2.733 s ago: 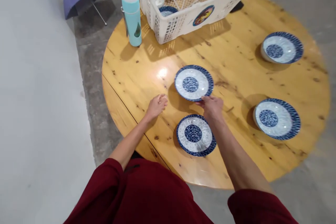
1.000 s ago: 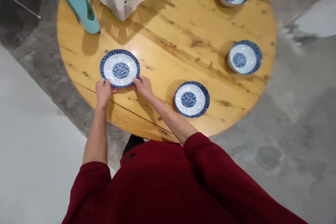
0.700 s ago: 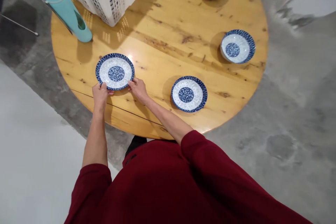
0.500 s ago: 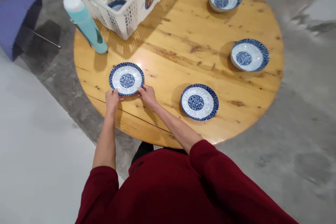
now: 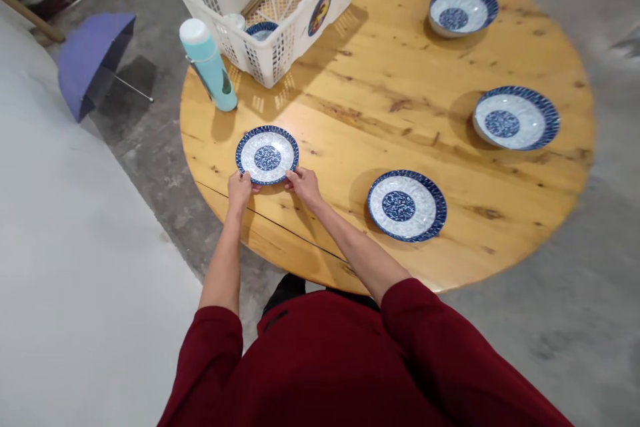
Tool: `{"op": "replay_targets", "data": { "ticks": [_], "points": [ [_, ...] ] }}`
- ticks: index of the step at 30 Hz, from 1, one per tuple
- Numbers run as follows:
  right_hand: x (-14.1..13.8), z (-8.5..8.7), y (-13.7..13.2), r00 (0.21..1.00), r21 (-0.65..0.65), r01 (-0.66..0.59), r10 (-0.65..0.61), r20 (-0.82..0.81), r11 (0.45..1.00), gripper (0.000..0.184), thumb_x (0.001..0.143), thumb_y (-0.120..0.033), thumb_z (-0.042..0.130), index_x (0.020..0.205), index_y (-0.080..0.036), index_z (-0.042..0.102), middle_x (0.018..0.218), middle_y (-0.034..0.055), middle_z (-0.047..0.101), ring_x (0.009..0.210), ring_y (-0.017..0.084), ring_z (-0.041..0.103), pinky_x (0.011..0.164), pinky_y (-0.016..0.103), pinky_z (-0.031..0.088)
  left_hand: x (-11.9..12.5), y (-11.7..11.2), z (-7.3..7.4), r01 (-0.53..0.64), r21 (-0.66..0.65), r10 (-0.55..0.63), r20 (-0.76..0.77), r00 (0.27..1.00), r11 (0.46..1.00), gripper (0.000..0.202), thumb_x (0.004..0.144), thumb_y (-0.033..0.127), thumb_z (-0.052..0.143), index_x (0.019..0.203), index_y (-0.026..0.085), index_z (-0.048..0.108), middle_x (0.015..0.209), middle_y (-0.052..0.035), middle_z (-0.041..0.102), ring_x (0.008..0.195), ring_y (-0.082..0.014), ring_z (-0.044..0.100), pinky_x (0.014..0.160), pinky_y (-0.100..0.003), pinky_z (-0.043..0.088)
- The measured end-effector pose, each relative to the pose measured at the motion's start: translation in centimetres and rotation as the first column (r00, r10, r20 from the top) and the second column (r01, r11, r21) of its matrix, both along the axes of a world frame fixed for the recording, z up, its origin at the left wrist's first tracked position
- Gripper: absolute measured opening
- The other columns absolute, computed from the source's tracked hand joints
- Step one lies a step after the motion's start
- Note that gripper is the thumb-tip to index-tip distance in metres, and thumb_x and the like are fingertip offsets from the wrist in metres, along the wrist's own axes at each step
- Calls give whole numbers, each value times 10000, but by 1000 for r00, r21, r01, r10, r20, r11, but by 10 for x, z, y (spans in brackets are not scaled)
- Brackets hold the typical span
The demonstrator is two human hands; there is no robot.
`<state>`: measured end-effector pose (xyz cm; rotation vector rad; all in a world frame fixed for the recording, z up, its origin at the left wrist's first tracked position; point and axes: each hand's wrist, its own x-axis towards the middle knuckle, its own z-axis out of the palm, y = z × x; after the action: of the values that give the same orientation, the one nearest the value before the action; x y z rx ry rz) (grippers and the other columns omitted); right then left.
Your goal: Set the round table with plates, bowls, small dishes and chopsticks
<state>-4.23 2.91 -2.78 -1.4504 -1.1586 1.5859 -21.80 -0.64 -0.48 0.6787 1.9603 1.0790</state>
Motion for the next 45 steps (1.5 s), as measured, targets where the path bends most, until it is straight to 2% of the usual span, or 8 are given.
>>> {"op": "replay_targets", "data": {
  "ticks": [4, 8, 13, 20, 32, 35, 38, 45],
  "points": [
    [4, 0, -4, 999, -12, 18, -19, -51, 1000, 264, 939, -385, 619, 777, -177, 622, 701, 10, 693, 562, 103, 648, 551, 187, 503, -3, 0, 0, -6, 13, 5, 49, 999, 1000, 207, 938, 350, 514, 874, 165, 579, 673, -51, 681, 635, -213, 728, 621, -321, 620],
    [18, 1, -20, 997, -28, 1, -3, -83, 1000, 90, 895, -236, 585, 920, -171, 643, 716, -12, 690, 588, 93, 637, 595, 189, 507, -5, -2, -4, 6, 78, -13, 82, 997, 997, 385, 960, 538, 520, 861, 172, 587, 625, -39, 655, 641, -197, 721, 603, -279, 618],
    [50, 7, -67, 997, -68, -4, -1, -74, 998, 209, 801, -144, 532, 978, -174, 639, 730, -22, 700, 640, 104, 660, 681, 222, 535, -3, -4, -10, -28, 146, 14, 96, 995, 989, 479, 957, 624, 475, 790, 182, 557, 623, -39, 637, 606, -162, 707, 568, -228, 593],
    [95, 17, -129, 996, -101, -25, 16, -89, 995, 242, 755, -200, 549, 968, -173, 660, 751, -15, 714, 645, 112, 670, 691, 238, 545, -3, 3, -8, -75, 123, 59, 130, 990, 990, 488, 1002, 563, 363, 790, 168, 558, 587, -68, 648, 521, -168, 688, 481, -211, 550],
    [90, 7, -130, 989, -40, 15, -9, 145, 999, 198, 785, -223, 538, 940, -208, 661, 675, -39, 695, 575, 132, 680, 609, 230, 538, -4, -15, -15, -31, 200, 7, 119, 993, 979, 409, 1009, 531, 367, 823, 201, 521, 665, -52, 669, 516, -150, 666, 512, -244, 570],
    [91, 2, -129, 968, 16, -52, 47, 246, 999, 139, 835, -265, 540, 901, -226, 655, 641, -43, 683, 572, 142, 683, 633, 240, 533, 6, -35, -10, -54, 216, 41, 63, 997, 975, 319, 1019, 466, 381, 887, 207, 514, 661, -11, 652, 515, -128, 649, 516, -221, 552],
    [92, 1, -132, 963, 43, -69, 55, 265, 997, 153, 840, -290, 529, 905, -226, 652, 647, -35, 688, 588, 158, 693, 650, 259, 532, 25, -74, -4, -36, 199, 46, -46, 998, 979, 282, 1023, 428, 379, 945, 202, 529, 685, 7, 648, 529, -110, 643, 531, -199, 539],
    [118, 11, -159, 993, -7, -112, 112, 41, 994, 252, 759, -363, 564, 926, -198, 657, 732, -1, 726, 632, 160, 704, 671, 277, 548, 93, -178, 1, 197, 73, -170, -276, 946, 978, 265, 1019, 394, 393, 926, 231, 580, 793, -16, 736, 659, -130, 724, 705, -243, 581]
  ]
}}
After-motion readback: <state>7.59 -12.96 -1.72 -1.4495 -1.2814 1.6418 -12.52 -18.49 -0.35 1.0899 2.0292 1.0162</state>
